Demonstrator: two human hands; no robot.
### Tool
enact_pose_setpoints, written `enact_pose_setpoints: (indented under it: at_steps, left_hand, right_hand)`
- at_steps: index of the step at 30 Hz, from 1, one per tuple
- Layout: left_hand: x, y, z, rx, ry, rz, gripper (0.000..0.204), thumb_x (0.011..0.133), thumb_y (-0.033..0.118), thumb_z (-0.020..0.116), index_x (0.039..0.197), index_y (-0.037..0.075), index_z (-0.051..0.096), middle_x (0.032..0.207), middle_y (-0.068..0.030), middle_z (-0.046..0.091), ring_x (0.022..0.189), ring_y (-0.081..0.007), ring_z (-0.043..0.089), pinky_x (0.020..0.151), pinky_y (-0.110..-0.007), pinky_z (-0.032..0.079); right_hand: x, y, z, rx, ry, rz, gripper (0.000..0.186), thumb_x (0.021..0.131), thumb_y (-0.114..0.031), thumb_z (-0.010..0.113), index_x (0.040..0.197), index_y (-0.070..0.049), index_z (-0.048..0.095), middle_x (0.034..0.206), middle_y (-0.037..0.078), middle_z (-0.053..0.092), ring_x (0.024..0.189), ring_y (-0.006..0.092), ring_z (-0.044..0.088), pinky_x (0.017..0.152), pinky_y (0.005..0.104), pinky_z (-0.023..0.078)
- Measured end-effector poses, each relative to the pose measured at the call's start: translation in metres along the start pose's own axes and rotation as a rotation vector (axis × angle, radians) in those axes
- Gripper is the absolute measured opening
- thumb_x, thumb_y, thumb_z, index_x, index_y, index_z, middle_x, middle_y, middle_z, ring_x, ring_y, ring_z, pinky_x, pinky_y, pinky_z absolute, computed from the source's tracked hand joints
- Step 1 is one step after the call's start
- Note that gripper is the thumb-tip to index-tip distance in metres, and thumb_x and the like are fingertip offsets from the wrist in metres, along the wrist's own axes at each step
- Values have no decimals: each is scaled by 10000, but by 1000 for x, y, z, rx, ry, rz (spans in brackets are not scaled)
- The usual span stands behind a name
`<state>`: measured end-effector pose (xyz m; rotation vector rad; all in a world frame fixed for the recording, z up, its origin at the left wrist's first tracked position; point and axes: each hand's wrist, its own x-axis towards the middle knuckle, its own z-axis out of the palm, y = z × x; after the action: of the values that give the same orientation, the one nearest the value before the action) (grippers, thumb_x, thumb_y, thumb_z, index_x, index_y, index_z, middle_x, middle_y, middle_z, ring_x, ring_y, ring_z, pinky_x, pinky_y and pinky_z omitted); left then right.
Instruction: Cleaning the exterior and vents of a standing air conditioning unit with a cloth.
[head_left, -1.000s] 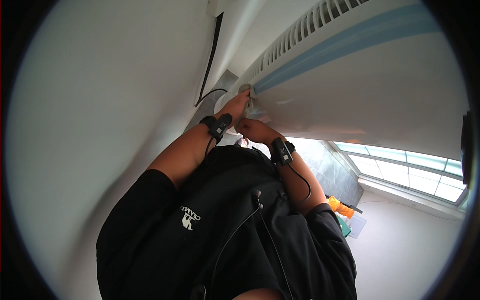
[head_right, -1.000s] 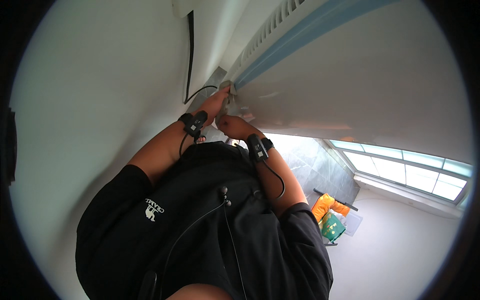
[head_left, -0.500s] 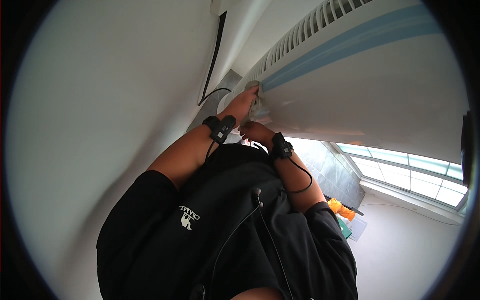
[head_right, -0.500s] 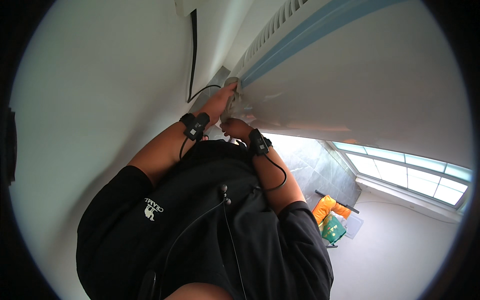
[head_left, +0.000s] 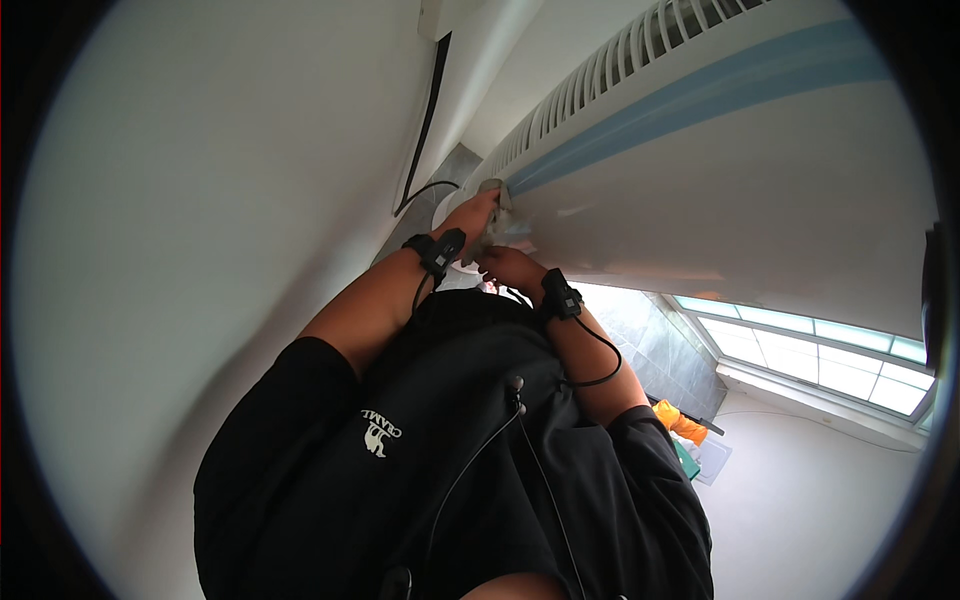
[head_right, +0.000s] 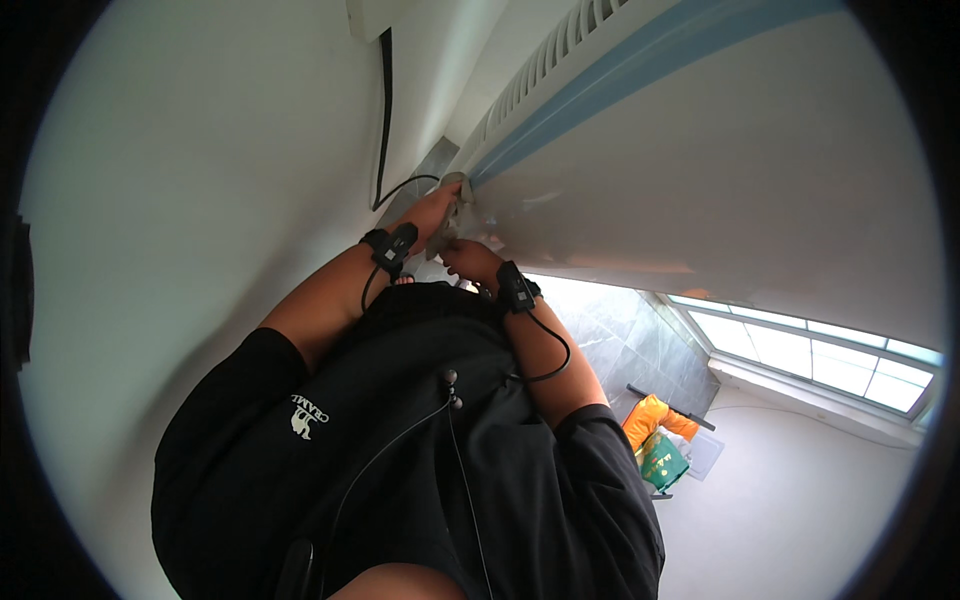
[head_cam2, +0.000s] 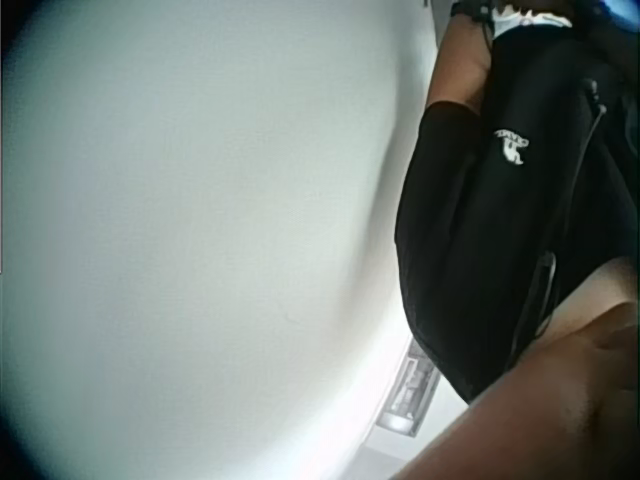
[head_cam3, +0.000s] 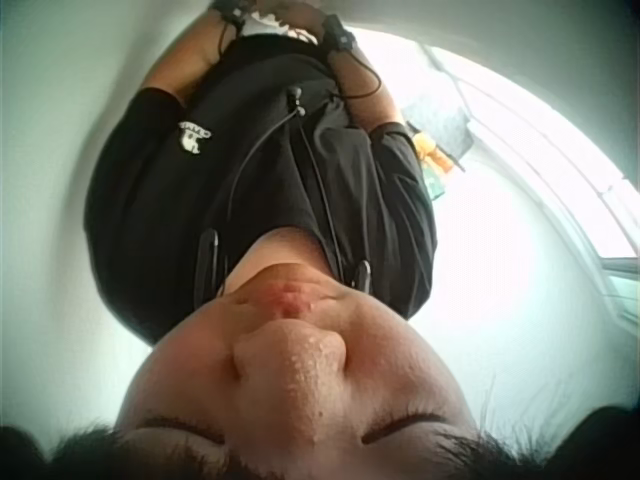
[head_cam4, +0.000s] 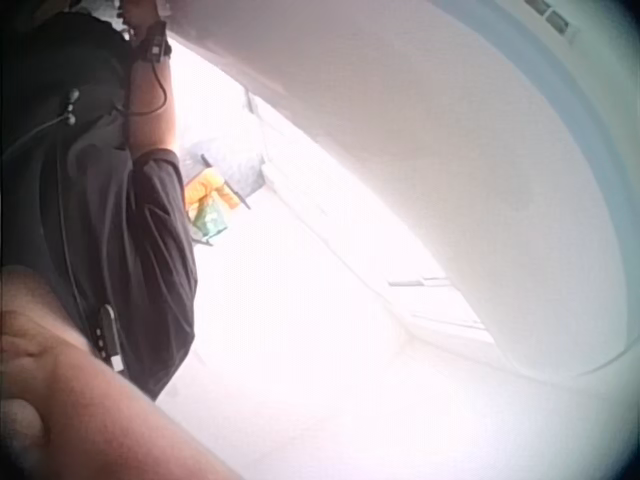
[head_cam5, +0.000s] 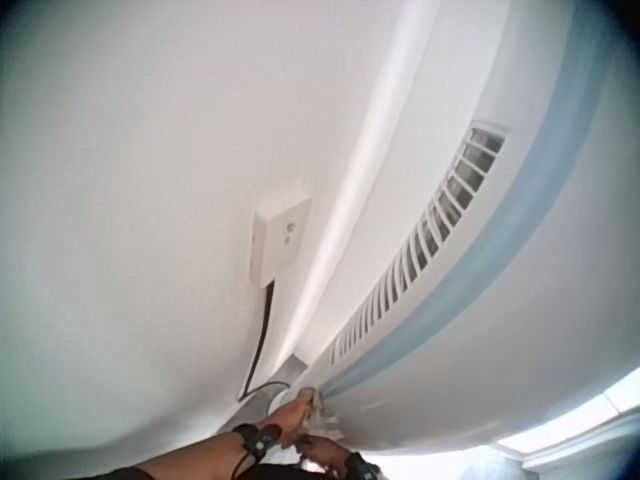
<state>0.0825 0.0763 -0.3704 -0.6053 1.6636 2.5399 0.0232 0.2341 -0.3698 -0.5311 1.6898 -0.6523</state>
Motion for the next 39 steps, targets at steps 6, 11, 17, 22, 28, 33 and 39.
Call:
enact_pose_setpoints:
  at_steps: [6, 11, 17, 22, 28, 33, 39]
  left_hand:
    - [-2, 20, 18, -164, 17, 95, 496, 998, 253, 355, 1440, 47, 444, 1315, -102, 555, 1142, -207, 557, 993, -337, 435]
    - [-11, 45, 29, -303, 34, 43, 515, 982, 251, 375, 1414, -15, 461, 1338, -134, 551, 1187, -209, 536, 1033, -315, 391]
    - [-13, 49, 25, -306, 67, -55, 511, 978, 350, 413, 1321, -5, 544, 1206, -118, 604, 1061, -202, 579, 935, -328, 449]
    - [-9, 30, 15, -330, 107, -195, 402, 983, 436, 490, 1133, 82, 606, 1007, -42, 623, 877, -171, 598, 791, -340, 496]
    - [-5, 25, 18, -357, 77, -89, 424, 986, 405, 486, 1225, 72, 598, 1093, -60, 636, 970, -179, 605, 869, -329, 495]
    - [-17, 69, 31, -294, 88, -57, 463, 983, 357, 473, 1291, 24, 565, 1170, -84, 624, 1025, -184, 602, 901, -318, 483]
    - [-18, 47, 29, -255, 230, -35, 496, 973, 392, 477, 1197, -29, 612, 1122, -127, 639, 994, -202, 601, 900, -322, 455]
  right_hand:
    - [4, 2, -10, 106, -19, 31, 378, 926, -216, 577, 1180, 65, 578, 983, 140, 660, 825, 213, 654, 648, 333, 550]
    - [8, 14, -13, 169, 10, 34, 364, 928, -215, 567, 1157, 68, 577, 980, 140, 668, 813, 215, 650, 656, 335, 542]
    - [-1, 8, -9, 81, -72, 31, 401, 949, -281, 536, 1156, 59, 580, 1051, 145, 666, 872, 223, 663, 696, 328, 536]
    - [-23, -7, -5, 144, -18, 73, 409, 964, -319, 527, 1204, 8, 585, 1101, 122, 655, 905, 212, 650, 747, 330, 535]
    - [-17, 4, -5, 147, -10, 97, 407, 975, -337, 527, 1211, -11, 593, 1110, 114, 650, 931, 198, 640, 777, 319, 523]
    - [-13, 22, -12, 189, -5, 58, 385, 978, -318, 531, 1201, -11, 597, 1079, 111, 648, 911, 194, 640, 741, 310, 524]
    - [-20, 3, -6, 191, -16, 64, 402, 982, -320, 513, 1203, 6, 594, 1075, 123, 649, 879, 198, 639, 705, 320, 530]
